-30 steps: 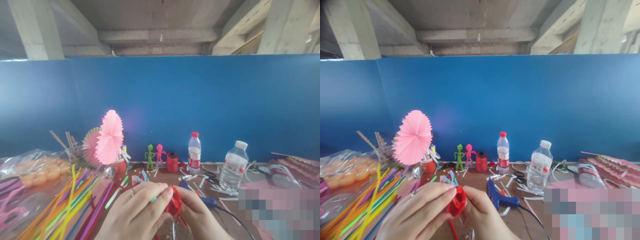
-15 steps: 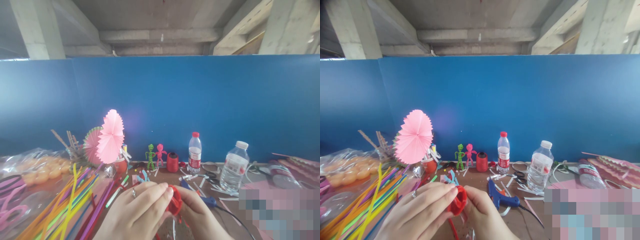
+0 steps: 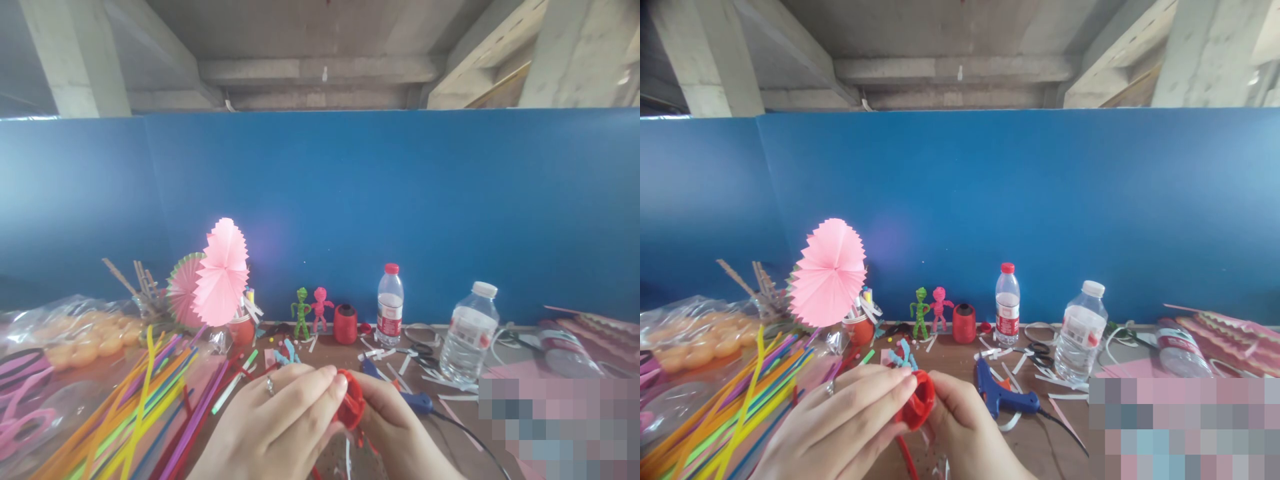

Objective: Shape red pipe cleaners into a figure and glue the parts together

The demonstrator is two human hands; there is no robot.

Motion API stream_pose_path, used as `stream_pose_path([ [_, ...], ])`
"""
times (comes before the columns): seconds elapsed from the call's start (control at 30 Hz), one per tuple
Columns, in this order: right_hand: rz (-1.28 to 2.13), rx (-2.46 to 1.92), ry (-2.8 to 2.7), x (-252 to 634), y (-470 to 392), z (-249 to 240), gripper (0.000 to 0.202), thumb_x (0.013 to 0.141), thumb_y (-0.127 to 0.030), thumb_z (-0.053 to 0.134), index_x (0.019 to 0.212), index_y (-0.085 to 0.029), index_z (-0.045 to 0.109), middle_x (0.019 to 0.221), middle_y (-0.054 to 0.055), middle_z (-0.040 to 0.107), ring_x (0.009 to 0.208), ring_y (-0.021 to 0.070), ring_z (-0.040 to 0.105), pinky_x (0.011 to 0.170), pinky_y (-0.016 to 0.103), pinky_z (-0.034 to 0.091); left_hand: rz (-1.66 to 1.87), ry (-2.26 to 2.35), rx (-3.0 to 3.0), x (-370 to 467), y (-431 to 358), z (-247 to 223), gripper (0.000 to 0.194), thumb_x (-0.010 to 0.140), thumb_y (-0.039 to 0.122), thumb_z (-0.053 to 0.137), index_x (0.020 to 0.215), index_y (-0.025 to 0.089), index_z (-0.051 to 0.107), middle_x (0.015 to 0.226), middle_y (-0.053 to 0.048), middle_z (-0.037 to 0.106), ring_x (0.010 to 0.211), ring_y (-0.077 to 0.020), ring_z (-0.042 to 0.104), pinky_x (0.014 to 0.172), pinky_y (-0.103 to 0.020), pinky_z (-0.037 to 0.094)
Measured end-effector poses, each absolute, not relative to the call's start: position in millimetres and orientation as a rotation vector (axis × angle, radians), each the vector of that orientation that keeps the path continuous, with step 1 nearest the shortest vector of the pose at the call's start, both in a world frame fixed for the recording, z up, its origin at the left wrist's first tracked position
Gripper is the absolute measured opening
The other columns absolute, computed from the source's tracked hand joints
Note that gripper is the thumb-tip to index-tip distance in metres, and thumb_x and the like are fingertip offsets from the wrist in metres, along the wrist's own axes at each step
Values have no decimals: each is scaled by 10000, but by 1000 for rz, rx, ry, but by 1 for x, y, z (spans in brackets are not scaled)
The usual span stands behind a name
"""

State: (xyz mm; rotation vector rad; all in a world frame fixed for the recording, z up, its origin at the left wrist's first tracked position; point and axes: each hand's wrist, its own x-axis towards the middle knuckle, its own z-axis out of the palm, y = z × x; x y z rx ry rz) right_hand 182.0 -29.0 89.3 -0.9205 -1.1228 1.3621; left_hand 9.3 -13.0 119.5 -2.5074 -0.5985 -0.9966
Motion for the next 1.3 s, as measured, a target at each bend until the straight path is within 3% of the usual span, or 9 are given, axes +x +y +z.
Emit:
stream_pose_path([
  [0.2, 1294, -803, -1288, 189, -26, 79, 317, 774, -517, 651, 927, -248, 723, 827, 18, 673, 837, 183, 590, 812, 273, 469, -1248, -451, -2657, 13, -6, 120, 242, 907, 170, 534, 1141, 143, 587, 1032, -80, 708, 918, -168, 678, 805, -219, 565],
  [0.37, 1161, -653, -1463, 195, -19, 74, 246, 849, -454, 588, 846, -226, 679, 771, 10, 604, 765, 163, 560, 735, 251, 469, -1721, -541, -2953, 17, -3, 121, 348, 811, 428, 628, 1101, 236, 614, 1027, -57, 677, 940, -184, 660, 820, -220, 550],
  [0.5, 1126, -595, -1541, 195, -16, 76, 219, 893, -371, 551, 788, -206, 650, 775, 9, 557, 766, 152, 536, 739, 256, 445, -1920, -624, -3106, 20, -5, 122, 215, 823, 415, 619, 966, 272, 692, 979, -44, 663, 887, -181, 657, 768, -228, 552],
  [0.87, 905, -448, -1653, 200, -14, 64, 206, 914, -365, 523, 1097, -403, 609, 840, -11, 576, 769, 146, 549, 749, 249, 472, -1878, -704, -3281, 20, -4, 119, 153, 779, 370, 685, 906, 284, 696, 978, -24, 615, 825, -168, 643, 796, -257, 509],
  [1.03, 951, -545, -1664, 199, -15, 60, 185, 904, -355, 545, 1065, -327, 632, 901, 15, 586, 818, 166, 551, 785, 295, 457, -1583, -794, -3391, 16, -4, 126, 205, 799, 422, 637, 862, 239, 706, 1033, -55, 594, 843, -189, 604, 810, -293, 481],
  [1.13, 1011, -656, -1697, 199, -14, 63, 188, 912, -341, 534, 1048, -263, 639, 911, 29, 576, 828, 172, 535, 772, 307, 439, -1432, -963, -3485, 14, -5, 132, 166, 775, 372, 662, 840, 232, 725, 1049, -60, 585, 891, -213, 596, 835, -319, 474],
  [1.3, 893, -811, -1832, 199, -11, 77, 277, 941, -328, 473, 763, -191, 636, 758, -1, 515, 736, 146, 463, 699, 270, 380, -1371, -1404, -3622, 16, -8, 135, 137, 758, 322, 654, 770, 212, 735, 1075, -63, 555, 991, -253, 597, 886, -359, 474],
])
